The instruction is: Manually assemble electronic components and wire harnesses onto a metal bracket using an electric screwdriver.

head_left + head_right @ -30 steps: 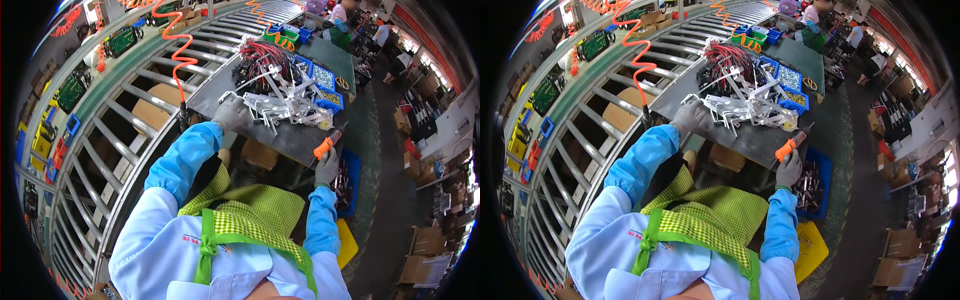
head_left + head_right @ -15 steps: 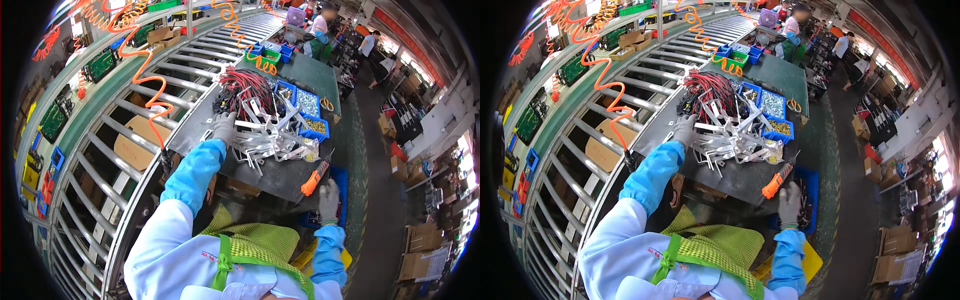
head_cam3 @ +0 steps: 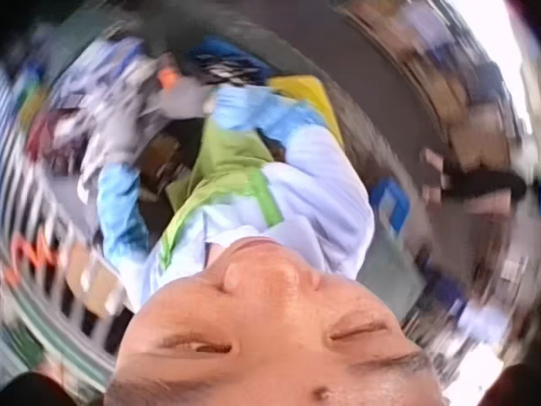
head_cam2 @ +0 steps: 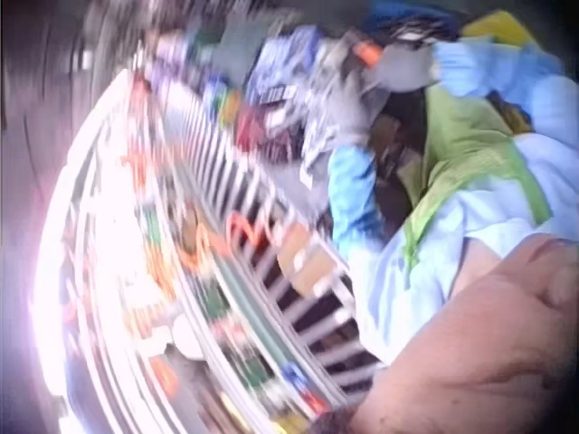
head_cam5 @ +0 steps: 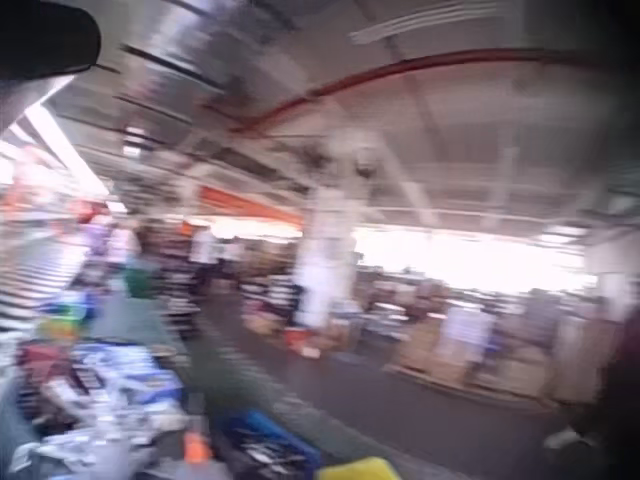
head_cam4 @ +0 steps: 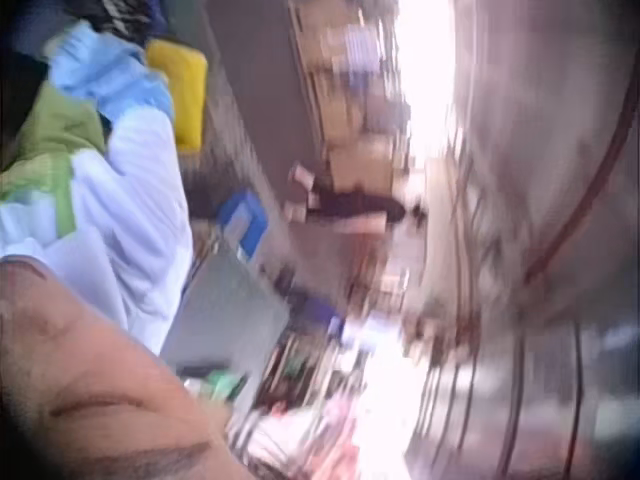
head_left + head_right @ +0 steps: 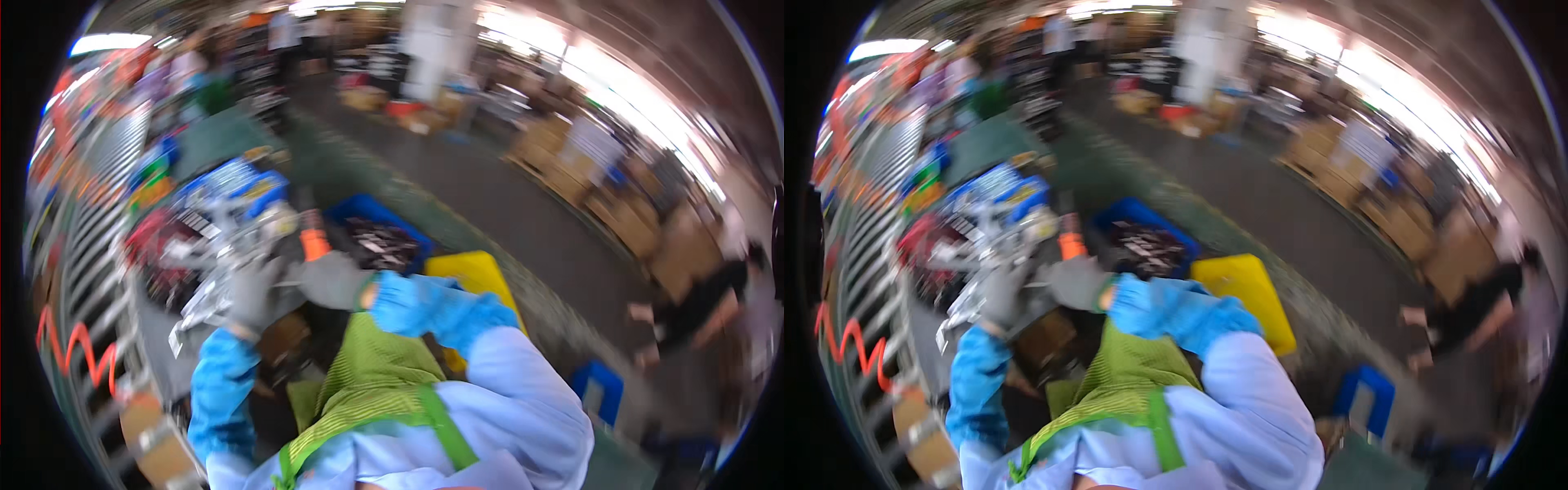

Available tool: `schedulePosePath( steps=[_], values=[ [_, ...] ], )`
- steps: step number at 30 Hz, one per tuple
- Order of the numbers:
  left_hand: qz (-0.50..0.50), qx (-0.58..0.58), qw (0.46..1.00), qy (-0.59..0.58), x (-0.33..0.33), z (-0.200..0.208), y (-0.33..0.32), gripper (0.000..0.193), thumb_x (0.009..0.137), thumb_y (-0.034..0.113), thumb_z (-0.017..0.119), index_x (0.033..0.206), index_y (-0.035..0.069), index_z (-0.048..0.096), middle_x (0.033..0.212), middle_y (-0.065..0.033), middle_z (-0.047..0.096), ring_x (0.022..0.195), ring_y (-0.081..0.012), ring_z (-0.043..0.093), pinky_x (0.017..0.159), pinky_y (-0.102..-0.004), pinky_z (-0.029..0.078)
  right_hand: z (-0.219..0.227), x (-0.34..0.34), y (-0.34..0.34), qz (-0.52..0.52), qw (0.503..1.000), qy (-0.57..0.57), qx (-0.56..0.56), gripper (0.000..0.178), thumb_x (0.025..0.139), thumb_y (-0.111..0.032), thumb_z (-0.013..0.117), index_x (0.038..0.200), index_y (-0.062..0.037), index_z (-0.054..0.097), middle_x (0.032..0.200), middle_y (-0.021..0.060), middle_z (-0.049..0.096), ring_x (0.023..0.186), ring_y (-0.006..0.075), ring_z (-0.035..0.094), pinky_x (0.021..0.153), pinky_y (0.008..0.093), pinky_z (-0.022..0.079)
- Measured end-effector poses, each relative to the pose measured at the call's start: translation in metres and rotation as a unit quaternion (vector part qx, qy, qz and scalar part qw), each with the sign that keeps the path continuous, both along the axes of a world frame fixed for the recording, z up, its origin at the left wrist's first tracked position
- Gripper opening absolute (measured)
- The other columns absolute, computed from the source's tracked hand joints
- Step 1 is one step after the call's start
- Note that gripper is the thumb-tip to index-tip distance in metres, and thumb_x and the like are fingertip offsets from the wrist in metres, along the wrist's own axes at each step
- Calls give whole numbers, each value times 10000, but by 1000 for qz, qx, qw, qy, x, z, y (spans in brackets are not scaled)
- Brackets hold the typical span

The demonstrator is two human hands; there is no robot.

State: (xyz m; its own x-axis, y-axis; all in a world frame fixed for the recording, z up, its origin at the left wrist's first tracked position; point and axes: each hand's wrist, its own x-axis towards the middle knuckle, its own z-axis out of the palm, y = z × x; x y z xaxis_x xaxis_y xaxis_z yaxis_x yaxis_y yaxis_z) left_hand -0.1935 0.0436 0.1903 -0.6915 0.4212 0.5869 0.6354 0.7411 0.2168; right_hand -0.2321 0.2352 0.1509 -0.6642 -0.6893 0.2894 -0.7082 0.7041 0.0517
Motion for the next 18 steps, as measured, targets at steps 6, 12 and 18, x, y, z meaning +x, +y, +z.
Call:
schedulePosePath(
  steps=[6,12,18],
  values=[
    [63,-7,998,-14,-96,-9,-104,666,727,159,770,1326,-2,526,1378,-232,494,1276,-411,467,1060,-442,391,58,30,89,-144,980,-130,53,216,901,-294,557,918,-91,629,755,110,663,716,339,668,614,485,512],
    [518,-218,807,-181,-152,-37,-218,794,876,598,566,1500,159,348,1549,-183,297,1407,-381,308,1138,-498,287,94,60,172,-179,979,-99,-21,218,928,-283,544,982,-86,618,822,131,667,811,357,662,670,489,513],
    [421,-149,879,-166,-246,-94,-239,704,932,474,550,1506,130,331,1517,-199,354,1366,-349,382,1111,-502,317,91,58,204,-189,978,-83,0,202,906,-270,549,965,-93,627,830,135,668,824,333,667,671,478,528]
  ],
)
